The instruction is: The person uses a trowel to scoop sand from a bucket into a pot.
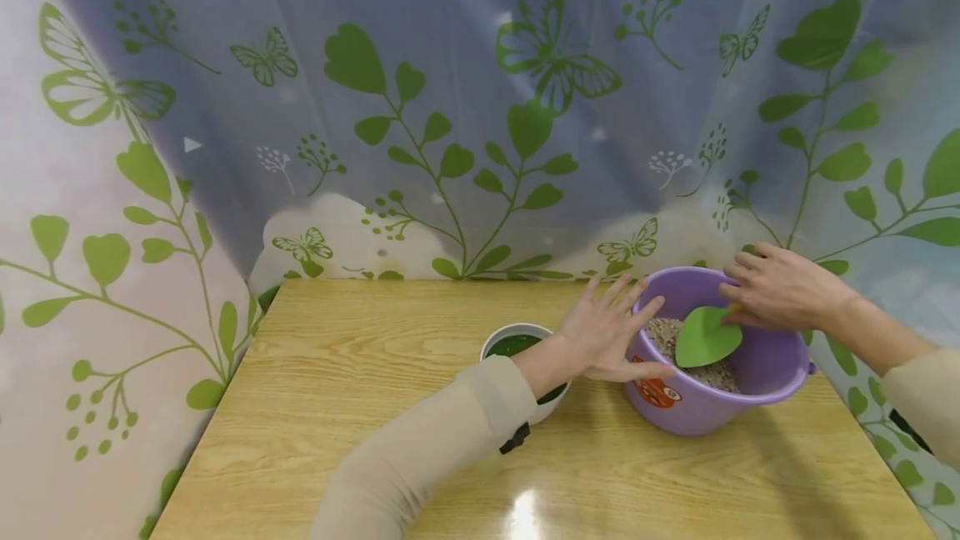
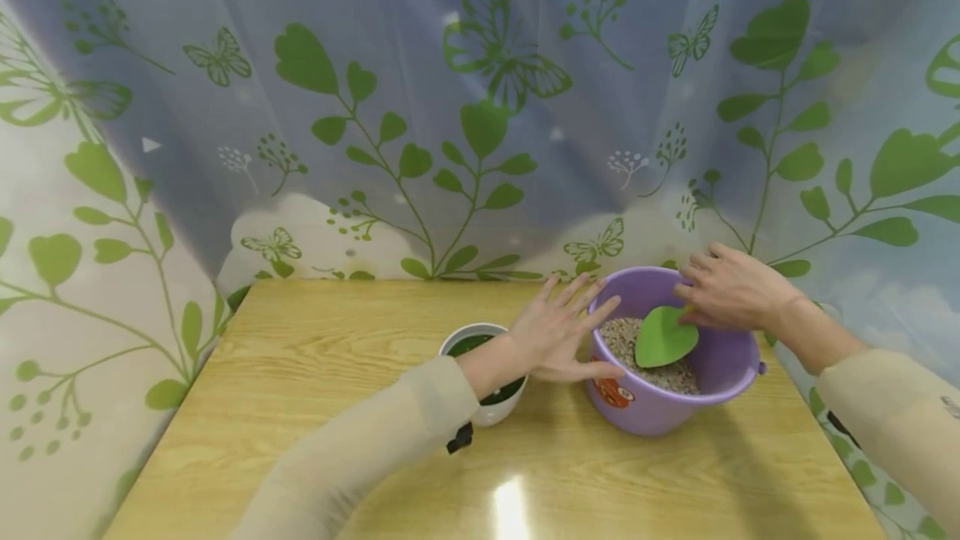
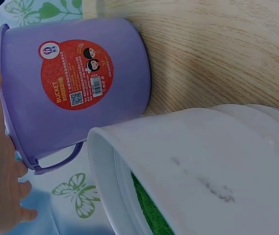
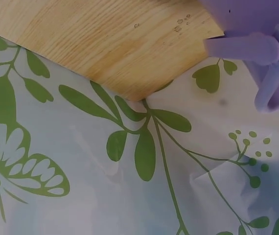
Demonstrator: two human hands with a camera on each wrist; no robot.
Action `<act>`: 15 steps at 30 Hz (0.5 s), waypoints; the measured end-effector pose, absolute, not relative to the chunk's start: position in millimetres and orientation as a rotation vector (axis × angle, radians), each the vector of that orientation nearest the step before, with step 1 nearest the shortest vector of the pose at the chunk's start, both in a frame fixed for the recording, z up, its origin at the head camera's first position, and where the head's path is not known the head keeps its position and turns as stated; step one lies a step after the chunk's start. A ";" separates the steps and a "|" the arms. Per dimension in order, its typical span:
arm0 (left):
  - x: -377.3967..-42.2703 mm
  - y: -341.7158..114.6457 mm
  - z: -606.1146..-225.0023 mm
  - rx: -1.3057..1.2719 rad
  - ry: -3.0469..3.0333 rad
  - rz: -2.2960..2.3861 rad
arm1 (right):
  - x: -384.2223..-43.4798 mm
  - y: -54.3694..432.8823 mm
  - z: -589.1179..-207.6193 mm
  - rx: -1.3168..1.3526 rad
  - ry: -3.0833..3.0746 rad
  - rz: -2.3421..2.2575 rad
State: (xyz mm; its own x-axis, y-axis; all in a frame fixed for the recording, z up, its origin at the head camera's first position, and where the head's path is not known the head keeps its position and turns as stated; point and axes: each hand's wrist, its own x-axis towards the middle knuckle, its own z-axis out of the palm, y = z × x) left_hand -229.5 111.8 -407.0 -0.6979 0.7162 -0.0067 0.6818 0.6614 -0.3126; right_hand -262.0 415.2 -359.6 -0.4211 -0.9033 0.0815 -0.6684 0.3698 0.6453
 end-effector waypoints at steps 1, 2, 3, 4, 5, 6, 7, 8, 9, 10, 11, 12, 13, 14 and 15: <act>-229.7 112.3 -406.8 -1.161 -2.760 0.445 | -262.6 415.5 -358.9 1.360 -2.204 -0.740; -230.0 112.9 -406.5 -1.160 -2.765 0.450 | -263.2 415.8 -358.3 1.358 -2.197 -0.731; -230.3 113.4 -406.4 -1.159 -2.769 0.455 | -263.8 416.1 -357.8 1.355 -2.189 -0.722; -230.5 113.9 -406.4 -1.160 -2.774 0.456 | -264.5 416.3 -357.6 1.351 -2.183 -0.715; -230.4 114.2 -406.3 -1.161 -2.775 0.460 | -265.1 416.6 -357.5 1.343 -2.181 -0.707; -230.4 114.7 -406.4 -1.160 -2.776 0.465 | -265.7 416.6 -357.4 1.332 -2.178 -0.700; -230.5 115.2 -406.5 -1.160 -2.782 0.471 | -266.1 416.7 -357.2 1.319 -2.175 -0.692; -230.3 115.5 -406.4 -1.158 -2.784 0.474 | -266.6 416.6 -357.2 1.304 -2.171 -0.687; -230.1 115.8 -406.3 -1.156 -2.788 0.473 | -267.1 416.6 -357.1 1.289 -2.165 -0.684; -229.8 116.0 -406.2 -1.153 -2.794 0.470 | -267.5 416.6 -357.3 1.277 -2.159 -0.679; -229.6 116.4 -406.2 -1.148 -2.799 0.474 | -268.0 416.5 -357.4 1.268 -2.152 -0.675; -229.5 116.9 -406.3 -1.142 -2.804 0.483 | -268.5 416.3 -357.6 1.263 -2.141 -0.671; -229.3 117.2 -406.3 -1.138 -2.810 0.490 | -269.0 416.5 -357.9 1.261 -2.129 -0.667; -228.8 117.3 -406.3 -1.136 -2.810 0.491 | -269.5 416.4 -358.4 1.260 -2.118 -0.664; -228.6 117.4 -406.5 -1.133 -2.811 0.494 | -269.9 416.6 -358.9 1.259 -2.109 -0.661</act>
